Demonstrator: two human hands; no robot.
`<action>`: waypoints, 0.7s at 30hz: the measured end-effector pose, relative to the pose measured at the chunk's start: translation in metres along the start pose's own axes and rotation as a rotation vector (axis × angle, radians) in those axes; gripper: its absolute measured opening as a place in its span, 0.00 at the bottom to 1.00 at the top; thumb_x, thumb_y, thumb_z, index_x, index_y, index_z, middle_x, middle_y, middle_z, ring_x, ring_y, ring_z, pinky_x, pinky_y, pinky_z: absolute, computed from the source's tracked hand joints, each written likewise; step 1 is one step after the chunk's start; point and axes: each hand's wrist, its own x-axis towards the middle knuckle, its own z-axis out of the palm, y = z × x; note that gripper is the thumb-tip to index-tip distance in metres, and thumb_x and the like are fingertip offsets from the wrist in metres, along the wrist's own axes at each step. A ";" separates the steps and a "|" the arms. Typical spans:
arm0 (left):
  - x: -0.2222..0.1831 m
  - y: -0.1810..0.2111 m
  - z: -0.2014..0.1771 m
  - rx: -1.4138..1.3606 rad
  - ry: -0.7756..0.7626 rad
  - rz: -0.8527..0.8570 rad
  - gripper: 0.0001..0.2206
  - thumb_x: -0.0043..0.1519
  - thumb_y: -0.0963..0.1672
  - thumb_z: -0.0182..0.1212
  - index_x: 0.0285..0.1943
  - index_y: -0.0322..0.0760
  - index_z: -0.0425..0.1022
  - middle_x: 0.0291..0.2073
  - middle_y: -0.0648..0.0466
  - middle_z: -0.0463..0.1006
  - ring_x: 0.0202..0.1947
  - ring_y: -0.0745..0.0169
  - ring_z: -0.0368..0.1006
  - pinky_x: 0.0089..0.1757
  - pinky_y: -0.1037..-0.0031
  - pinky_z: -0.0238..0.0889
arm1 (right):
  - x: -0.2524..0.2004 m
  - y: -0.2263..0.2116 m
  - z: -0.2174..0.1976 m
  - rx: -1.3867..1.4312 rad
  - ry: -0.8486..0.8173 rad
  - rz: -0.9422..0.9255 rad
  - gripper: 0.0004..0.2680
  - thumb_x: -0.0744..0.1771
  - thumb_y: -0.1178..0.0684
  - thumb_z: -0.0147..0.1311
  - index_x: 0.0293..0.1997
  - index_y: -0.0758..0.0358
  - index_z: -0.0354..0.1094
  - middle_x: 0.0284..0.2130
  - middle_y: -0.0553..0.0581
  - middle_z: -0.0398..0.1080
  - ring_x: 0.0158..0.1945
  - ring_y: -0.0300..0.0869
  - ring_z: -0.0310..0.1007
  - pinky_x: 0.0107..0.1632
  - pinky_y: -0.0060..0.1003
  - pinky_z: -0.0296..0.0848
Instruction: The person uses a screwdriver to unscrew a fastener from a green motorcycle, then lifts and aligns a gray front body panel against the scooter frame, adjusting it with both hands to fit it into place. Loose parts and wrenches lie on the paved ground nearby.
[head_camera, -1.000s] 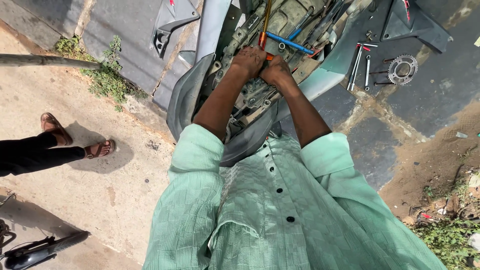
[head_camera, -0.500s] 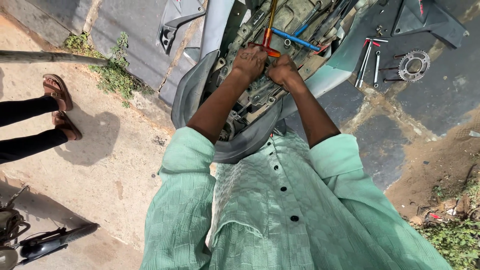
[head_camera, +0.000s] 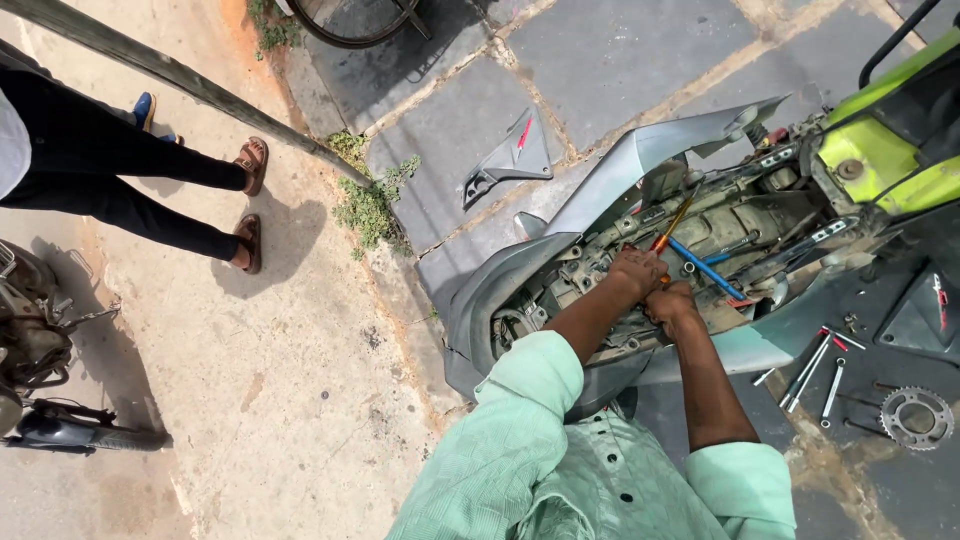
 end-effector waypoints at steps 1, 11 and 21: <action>-0.015 -0.002 -0.017 -0.005 -0.021 0.038 0.11 0.70 0.46 0.47 0.56 0.48 0.75 0.55 0.55 0.79 0.56 0.59 0.77 0.50 0.70 0.71 | -0.006 -0.007 -0.005 0.146 -0.079 0.024 0.08 0.65 0.59 0.61 0.29 0.72 0.68 0.24 0.59 0.69 0.23 0.40 0.63 0.22 0.40 0.57; 0.033 -0.009 0.040 0.093 0.120 0.165 0.09 0.67 0.43 0.46 0.52 0.52 0.71 0.57 0.56 0.73 0.56 0.62 0.73 0.51 0.69 0.69 | 0.004 -0.025 -0.008 -0.016 -0.144 0.127 0.11 0.66 0.55 0.60 0.26 0.70 0.65 0.16 0.60 0.64 0.16 0.42 0.57 0.18 0.38 0.51; 0.021 0.011 0.013 0.223 0.060 0.139 0.14 0.70 0.45 0.49 0.60 0.58 0.78 0.63 0.70 0.75 0.62 0.72 0.72 0.53 0.75 0.71 | 0.099 0.037 -0.002 0.013 -0.118 0.054 0.07 0.68 0.57 0.57 0.34 0.73 0.68 0.18 0.61 0.63 0.17 0.42 0.55 0.20 0.40 0.53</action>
